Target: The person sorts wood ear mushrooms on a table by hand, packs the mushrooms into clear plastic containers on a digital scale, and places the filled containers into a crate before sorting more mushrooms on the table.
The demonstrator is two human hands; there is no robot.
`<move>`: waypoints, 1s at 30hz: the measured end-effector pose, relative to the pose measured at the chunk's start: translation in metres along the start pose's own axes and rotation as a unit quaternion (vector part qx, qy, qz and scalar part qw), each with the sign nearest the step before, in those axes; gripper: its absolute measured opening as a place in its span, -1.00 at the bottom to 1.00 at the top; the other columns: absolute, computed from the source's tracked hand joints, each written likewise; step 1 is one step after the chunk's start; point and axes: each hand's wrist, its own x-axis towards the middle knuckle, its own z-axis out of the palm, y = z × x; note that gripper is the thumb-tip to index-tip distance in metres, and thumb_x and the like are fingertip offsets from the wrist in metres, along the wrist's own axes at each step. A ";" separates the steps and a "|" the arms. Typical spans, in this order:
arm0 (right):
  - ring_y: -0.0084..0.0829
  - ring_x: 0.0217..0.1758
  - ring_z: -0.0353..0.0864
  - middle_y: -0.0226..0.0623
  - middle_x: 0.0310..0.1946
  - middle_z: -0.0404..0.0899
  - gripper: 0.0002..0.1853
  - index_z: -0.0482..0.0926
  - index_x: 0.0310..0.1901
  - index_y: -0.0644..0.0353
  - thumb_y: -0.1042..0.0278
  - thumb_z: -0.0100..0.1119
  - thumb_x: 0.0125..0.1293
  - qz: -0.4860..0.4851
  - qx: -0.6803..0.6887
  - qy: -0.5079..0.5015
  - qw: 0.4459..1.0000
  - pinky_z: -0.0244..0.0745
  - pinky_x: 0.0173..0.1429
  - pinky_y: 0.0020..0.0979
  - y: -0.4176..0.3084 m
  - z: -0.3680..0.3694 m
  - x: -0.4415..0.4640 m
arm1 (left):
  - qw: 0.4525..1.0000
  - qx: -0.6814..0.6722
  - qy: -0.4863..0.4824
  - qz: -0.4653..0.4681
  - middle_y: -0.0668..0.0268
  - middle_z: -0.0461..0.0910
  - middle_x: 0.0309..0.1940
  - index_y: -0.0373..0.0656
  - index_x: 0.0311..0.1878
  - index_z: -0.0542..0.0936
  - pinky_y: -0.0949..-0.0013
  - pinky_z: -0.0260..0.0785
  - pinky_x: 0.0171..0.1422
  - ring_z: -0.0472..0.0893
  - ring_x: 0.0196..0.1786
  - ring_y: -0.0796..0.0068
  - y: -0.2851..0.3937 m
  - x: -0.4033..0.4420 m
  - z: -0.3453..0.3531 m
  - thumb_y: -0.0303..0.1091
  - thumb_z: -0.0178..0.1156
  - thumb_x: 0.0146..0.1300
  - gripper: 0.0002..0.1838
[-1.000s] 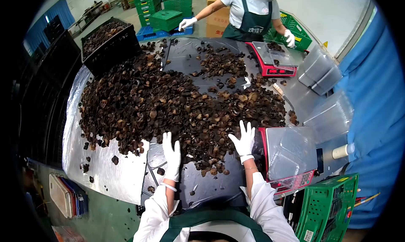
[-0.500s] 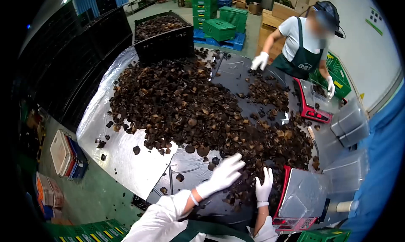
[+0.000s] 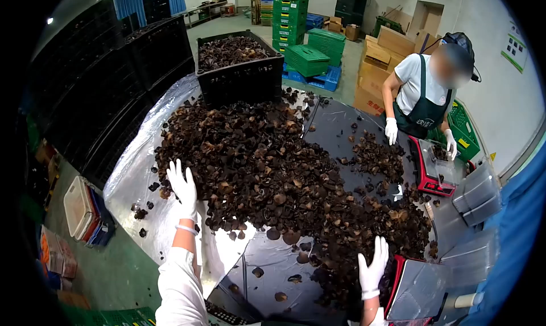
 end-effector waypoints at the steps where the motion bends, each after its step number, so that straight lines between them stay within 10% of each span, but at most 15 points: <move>1: -0.02 0.46 0.10 -0.04 0.38 0.20 -0.25 0.22 0.38 0.21 0.27 0.25 0.15 -0.032 0.011 -0.003 0.999 -0.04 0.52 -0.13 -0.009 0.009 0.019 | 1.000 0.002 -0.005 -0.005 0.12 0.16 0.45 -0.04 0.39 0.32 0.04 -0.08 0.52 0.08 0.48 -0.04 -0.005 0.013 0.014 -0.12 0.03 0.39 -0.46; 11: 0.18 0.54 -0.17 0.06 0.49 -0.08 -0.14 0.02 0.49 -0.18 -0.16 0.18 0.23 -0.168 0.068 -0.204 0.962 -0.16 0.54 0.00 -0.108 0.136 0.256 | 0.960 -0.212 -0.181 -0.001 0.05 0.08 0.47 0.01 0.41 0.30 0.10 -0.11 0.55 0.05 0.50 -0.01 0.009 0.107 0.097 -0.05 0.03 0.40 -0.44; 19: 0.06 0.55 -0.12 0.09 0.47 -0.02 -0.15 -0.01 0.50 -0.06 -0.20 0.10 0.29 -0.272 0.187 -0.229 0.916 -0.17 0.55 -0.12 -0.234 0.265 0.355 | 0.961 -0.102 -0.245 -0.070 0.07 0.00 0.50 0.09 0.45 0.22 0.00 -0.15 0.55 0.05 0.49 -0.13 -0.020 0.109 0.154 0.20 0.00 0.33 -0.29; 30: 0.00 0.40 0.26 0.06 0.35 0.24 0.10 0.11 0.45 0.14 -0.64 -0.11 0.08 -0.241 0.070 -0.428 0.868 0.17 0.44 -0.18 -0.259 0.323 0.336 | 0.967 -0.215 -0.136 0.006 0.08 0.56 0.08 -0.28 0.15 0.51 0.30 0.32 0.23 0.55 0.10 0.23 0.035 0.057 0.158 -0.17 0.10 0.39 -0.58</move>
